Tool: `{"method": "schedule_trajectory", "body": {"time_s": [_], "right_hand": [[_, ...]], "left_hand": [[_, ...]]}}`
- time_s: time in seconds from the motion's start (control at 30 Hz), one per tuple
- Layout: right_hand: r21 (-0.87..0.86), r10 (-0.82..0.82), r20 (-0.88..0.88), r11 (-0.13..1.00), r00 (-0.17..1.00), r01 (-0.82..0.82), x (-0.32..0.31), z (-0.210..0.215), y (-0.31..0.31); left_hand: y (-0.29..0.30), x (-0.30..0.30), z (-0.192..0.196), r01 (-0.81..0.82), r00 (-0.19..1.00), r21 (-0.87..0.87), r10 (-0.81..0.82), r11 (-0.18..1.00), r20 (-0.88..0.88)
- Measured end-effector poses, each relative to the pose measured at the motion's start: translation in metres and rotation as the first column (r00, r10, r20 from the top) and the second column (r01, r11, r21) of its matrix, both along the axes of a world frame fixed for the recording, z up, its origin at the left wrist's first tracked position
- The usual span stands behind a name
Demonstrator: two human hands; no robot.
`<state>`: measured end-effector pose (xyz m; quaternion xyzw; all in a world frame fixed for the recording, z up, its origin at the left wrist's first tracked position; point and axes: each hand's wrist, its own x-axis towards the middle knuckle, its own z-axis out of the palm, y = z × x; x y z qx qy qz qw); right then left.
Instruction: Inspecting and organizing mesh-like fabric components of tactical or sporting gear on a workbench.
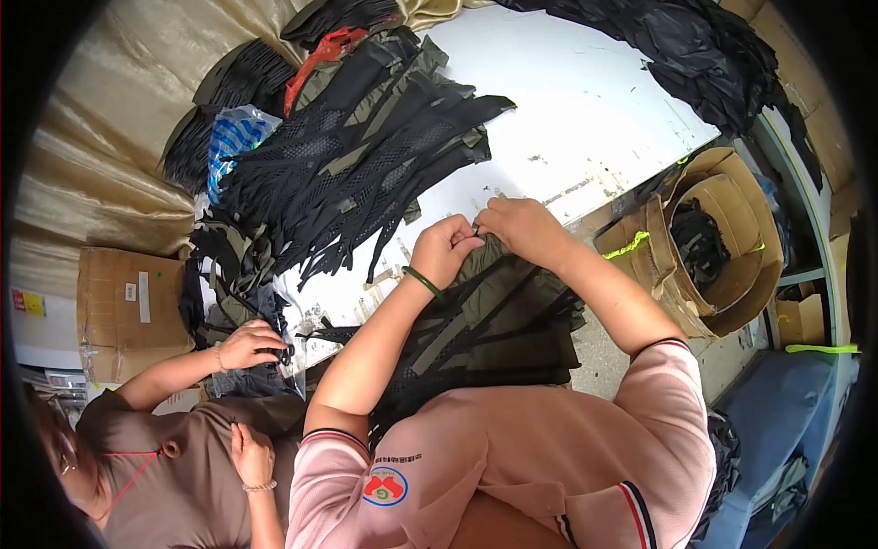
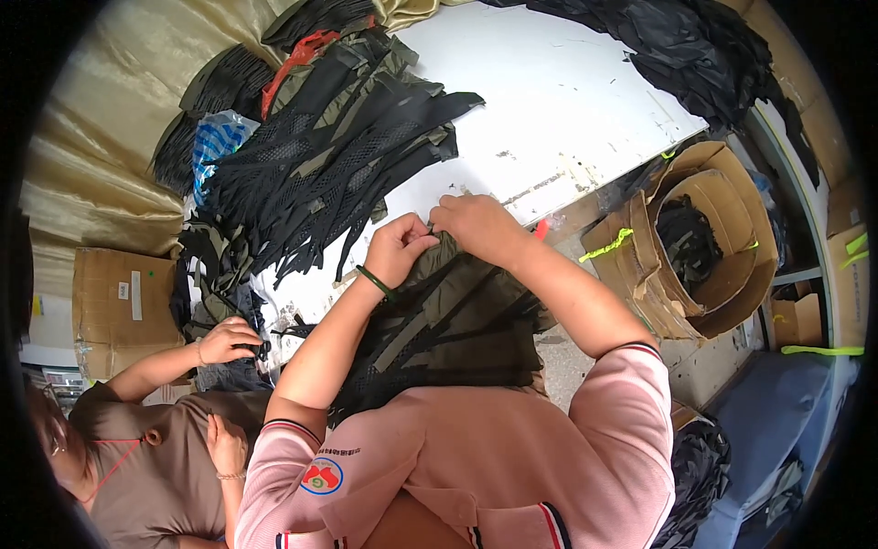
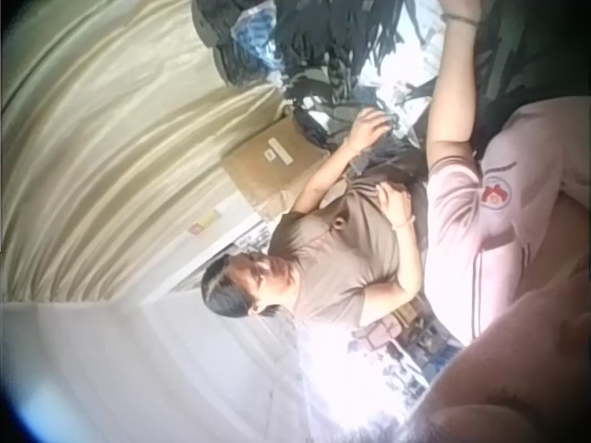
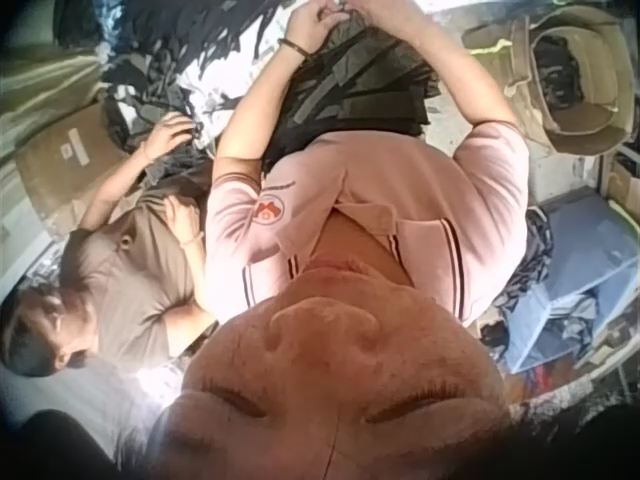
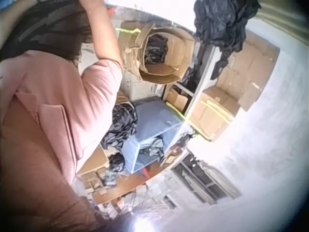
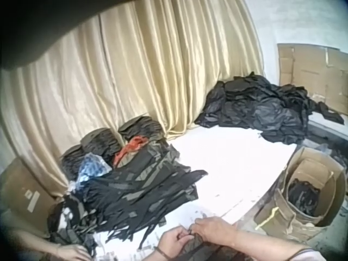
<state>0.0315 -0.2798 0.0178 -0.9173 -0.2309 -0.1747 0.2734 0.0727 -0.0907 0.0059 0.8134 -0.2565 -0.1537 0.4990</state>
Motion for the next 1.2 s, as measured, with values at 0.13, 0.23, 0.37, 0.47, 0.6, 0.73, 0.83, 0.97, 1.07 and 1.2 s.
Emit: {"method": "schedule_trajectory", "body": {"time_s": [0.13,0.23,0.37,0.47,0.6,0.73,0.83,0.97,1.07,1.2], "right_hand": [[0.074,-0.111,-0.06,0.991,0.992,0.116,0.004,0.003,0.003],[0.468,-0.057,-0.536,0.811,0.842,0.352,0.005,-0.019,0.006],[0.659,0.25,-0.751,0.342,0.612,0.67,-0.012,-0.027,0.02],[0.792,0.33,-0.597,0.095,0.731,0.603,-0.027,-0.025,0.035],[0.837,0.468,-0.473,-0.026,0.747,0.547,-0.036,-0.022,0.032],[0.862,0.429,-0.454,-0.01,0.781,0.507,-0.039,-0.014,0.032],[0.869,0.326,-0.486,0.084,0.811,0.487,-0.04,-0.015,0.035],[0.855,0.344,-0.507,0.086,0.791,0.511,-0.041,-0.012,0.038],[0.843,0.564,-0.367,-0.134,0.74,0.521,-0.043,-0.012,0.032],[0.804,0.66,-0.276,-0.24,0.699,0.545,-0.048,-0.014,0.038]], "left_hand": [[0.002,-0.022,0.012,0.063,0.924,0.012,-0.063,0.998,0.377],[0.003,-0.038,0.02,0.075,0.799,0.071,-0.103,0.995,0.592],[0.002,-0.042,0.02,0.022,0.887,0.05,-0.043,0.999,0.46],[0.002,-0.035,0.014,0.031,0.987,-0.023,-0.027,0.999,0.155],[0.01,-0.021,0.019,-0.06,0.813,-0.394,-0.184,0.917,-0.553],[0.007,-0.022,0.025,-0.098,0.866,-0.353,-0.095,0.931,-0.491],[0.006,-0.03,0.04,-0.085,0.985,0.076,0.073,0.993,0.156],[0.005,-0.028,0.031,0.058,0.971,0.0,-0.056,0.998,0.233],[0.005,-0.025,0.031,-0.045,0.897,-0.328,-0.106,0.943,-0.428],[0.01,-0.016,0.025,-0.203,0.725,-0.495,-0.21,0.845,-0.656]]}}
